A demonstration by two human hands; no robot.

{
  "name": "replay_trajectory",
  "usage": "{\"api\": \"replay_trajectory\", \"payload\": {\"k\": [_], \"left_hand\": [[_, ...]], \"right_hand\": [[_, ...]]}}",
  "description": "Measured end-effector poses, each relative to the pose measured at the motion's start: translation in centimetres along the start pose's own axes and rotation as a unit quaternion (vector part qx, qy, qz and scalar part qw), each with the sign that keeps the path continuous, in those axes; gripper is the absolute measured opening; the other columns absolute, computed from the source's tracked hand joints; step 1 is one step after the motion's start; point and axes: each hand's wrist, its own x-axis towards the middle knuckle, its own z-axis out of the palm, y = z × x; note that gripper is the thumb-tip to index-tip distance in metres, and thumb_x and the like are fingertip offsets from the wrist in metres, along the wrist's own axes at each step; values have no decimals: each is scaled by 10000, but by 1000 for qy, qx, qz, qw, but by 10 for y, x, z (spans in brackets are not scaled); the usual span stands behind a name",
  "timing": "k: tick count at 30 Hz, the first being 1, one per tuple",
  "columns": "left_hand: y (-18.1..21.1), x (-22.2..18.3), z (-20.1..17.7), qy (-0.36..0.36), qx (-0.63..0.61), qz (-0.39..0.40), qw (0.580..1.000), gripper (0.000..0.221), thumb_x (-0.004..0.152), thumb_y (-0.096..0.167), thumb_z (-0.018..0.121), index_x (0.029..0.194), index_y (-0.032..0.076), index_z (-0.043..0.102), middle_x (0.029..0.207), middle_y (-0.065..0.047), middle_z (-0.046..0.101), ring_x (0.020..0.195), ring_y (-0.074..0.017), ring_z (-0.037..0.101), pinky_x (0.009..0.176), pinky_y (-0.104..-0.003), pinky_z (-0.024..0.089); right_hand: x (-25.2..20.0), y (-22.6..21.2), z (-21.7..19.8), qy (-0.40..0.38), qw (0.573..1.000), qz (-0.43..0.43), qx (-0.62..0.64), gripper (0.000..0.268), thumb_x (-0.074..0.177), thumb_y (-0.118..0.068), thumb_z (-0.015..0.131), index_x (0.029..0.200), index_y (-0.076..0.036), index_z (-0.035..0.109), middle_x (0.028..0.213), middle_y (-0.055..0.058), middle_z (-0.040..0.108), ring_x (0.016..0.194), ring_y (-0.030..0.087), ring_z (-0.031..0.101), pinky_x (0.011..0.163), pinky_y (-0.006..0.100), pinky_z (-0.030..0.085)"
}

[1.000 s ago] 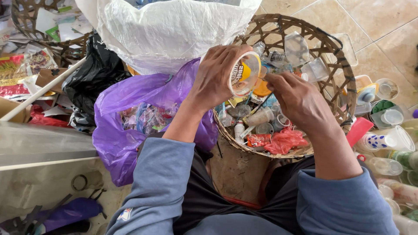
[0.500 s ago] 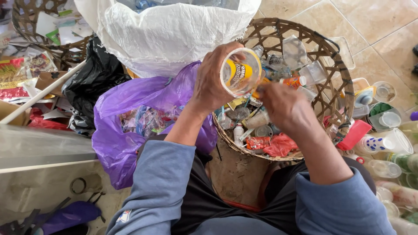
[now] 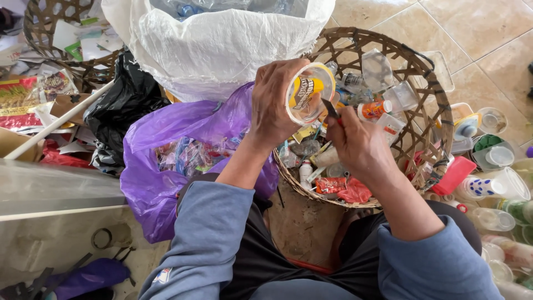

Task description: The person sits on the floor and sorts through a basket of plastic waste. They use a red utility knife to cut labels and lids off various plastic containers, including cups and bottles, and place the processed items into a purple bag.

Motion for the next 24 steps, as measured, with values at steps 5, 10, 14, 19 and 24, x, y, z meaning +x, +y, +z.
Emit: {"api": "replay_trajectory", "payload": {"k": [5, 10, 14, 19, 24], "left_hand": [[0, 0, 5, 28, 11, 10, 1000, 515, 910, 357, 768, 1328, 139, 560, 1048, -6, 712, 960, -213, 710, 913, -419, 553], [10, 8, 1, 34, 47, 25, 998, 470, 956, 363, 712, 1328, 130, 545, 1051, -29, 706, 959, -225, 708, 916, -428, 559], [9, 5, 3, 27, -2, 11, 1000, 504, 913, 313, 772, 1324, 113, 557, 1036, -38, 702, 949, -240, 703, 913, -428, 559], [8, 3, 1, 1, -27, -6, 1000, 538, 895, 334, 791, 1323, 114, 549, 1030, -34, 700, 956, -232, 701, 907, -432, 562], [6, 2, -3, -40, -94, -46, 994, 604, 868, 314, 813, 1351, 85, 532, 1039, -77, 698, 946, -273, 712, 925, -451, 559]], "right_hand": [[-7, -22, 13, -43, 990, 49, 123, 241, 1097, -196, 489, 964, -37, 611, 638, 145, 660, 474, 270, 647, 428, 346, 534], [-5, -30, 5, -12, 986, 71, 152, 232, 1089, -179, 508, 927, -31, 584, 621, 122, 667, 470, 200, 639, 419, 294, 507], [-7, -26, 9, -20, 975, 55, 214, 203, 1054, -134, 540, 895, -32, 613, 620, 128, 689, 468, 207, 637, 428, 298, 528], [-1, 10, 2, 60, 998, -8, 15, 228, 1106, -229, 555, 973, -43, 554, 679, 221, 643, 671, 473, 645, 507, 514, 474], [-1, 25, 11, 58, 994, -77, -58, 191, 1067, -205, 599, 964, -43, 599, 696, 226, 642, 637, 460, 658, 538, 533, 493]]}}
